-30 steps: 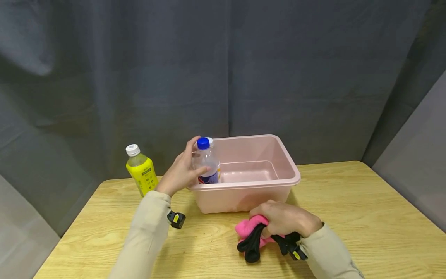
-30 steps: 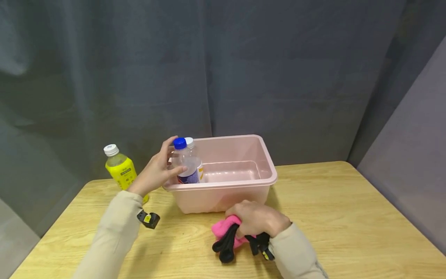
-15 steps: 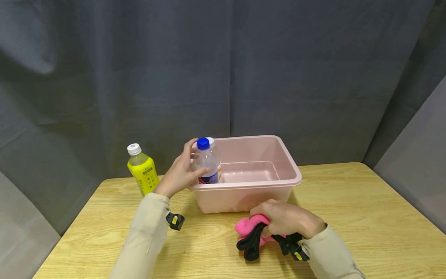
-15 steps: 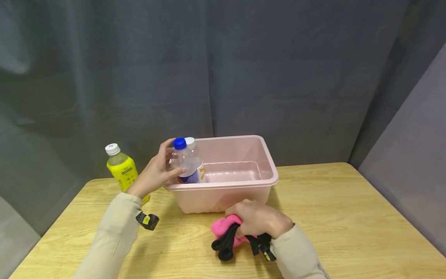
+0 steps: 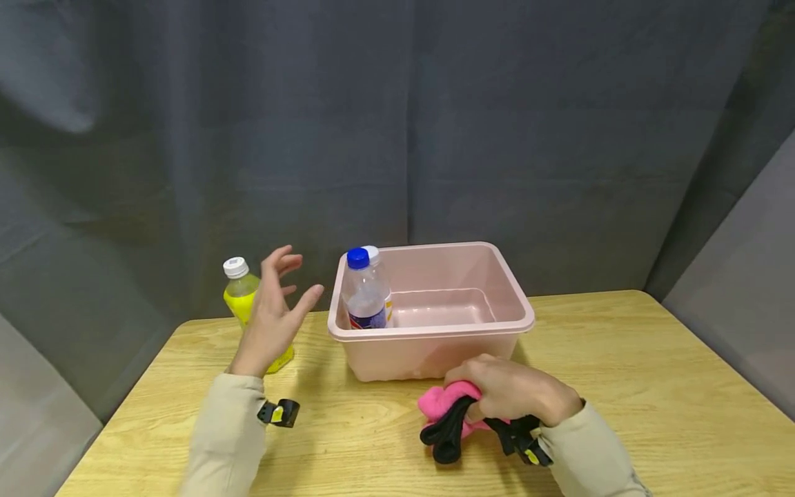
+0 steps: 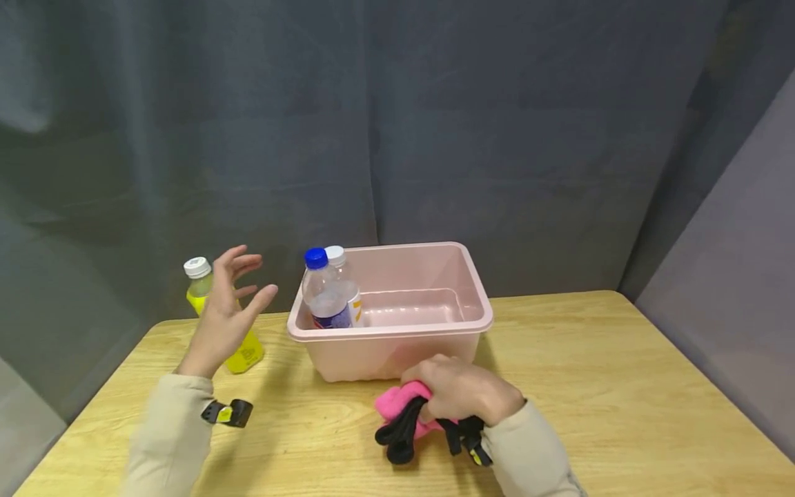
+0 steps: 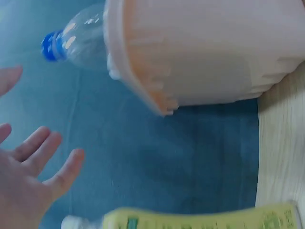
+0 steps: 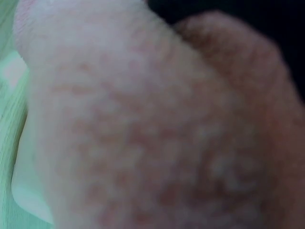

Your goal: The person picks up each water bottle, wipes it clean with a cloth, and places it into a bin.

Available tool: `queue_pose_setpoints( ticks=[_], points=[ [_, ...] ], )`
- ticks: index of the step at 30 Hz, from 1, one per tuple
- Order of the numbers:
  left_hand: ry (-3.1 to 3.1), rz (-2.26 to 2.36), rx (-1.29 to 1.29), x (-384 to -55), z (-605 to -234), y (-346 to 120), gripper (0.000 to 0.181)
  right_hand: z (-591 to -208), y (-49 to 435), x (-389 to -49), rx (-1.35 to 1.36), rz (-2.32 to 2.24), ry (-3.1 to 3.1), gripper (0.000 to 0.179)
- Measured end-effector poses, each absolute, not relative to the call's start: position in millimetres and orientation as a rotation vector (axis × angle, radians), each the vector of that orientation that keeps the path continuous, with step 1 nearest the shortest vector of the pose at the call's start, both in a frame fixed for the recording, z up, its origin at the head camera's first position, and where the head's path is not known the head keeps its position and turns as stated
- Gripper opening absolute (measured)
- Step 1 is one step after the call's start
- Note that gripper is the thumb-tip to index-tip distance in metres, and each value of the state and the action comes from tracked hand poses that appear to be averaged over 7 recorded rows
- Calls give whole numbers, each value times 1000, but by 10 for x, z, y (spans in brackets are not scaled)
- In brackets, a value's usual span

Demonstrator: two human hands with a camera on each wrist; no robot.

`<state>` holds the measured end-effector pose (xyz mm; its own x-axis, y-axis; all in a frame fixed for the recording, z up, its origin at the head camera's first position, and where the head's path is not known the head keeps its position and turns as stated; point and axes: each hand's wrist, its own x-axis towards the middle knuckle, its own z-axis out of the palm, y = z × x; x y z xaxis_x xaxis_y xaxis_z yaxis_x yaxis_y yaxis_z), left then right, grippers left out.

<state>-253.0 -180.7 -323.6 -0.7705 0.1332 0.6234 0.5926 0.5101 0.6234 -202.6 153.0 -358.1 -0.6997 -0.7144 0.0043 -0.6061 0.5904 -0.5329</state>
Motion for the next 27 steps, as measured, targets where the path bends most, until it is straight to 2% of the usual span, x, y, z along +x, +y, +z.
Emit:
queue_pose_setpoints(
  ticks=[7, 13, 22, 27],
  points=[
    [-2115, -1197, -306, -2408, -3339, -2151, 65, -3575, 1517, -2035, -1103, -730, 2613, 37],
    [-2140, -1093, -157, -2483, -3478, -2278, 72, -3572, 1531, -2038, -1095, -714, 2616, 37],
    [-2287, -1417, 95, -2647, -3753, -2458, 94, -3576, 1534, -2031, -1081, -722, 2612, 37],
    [-2341, -1482, 154, -2698, -3858, -2529, 97, -3573, 1528, -2031, -1075, -730, 2603, 37]
  ],
)
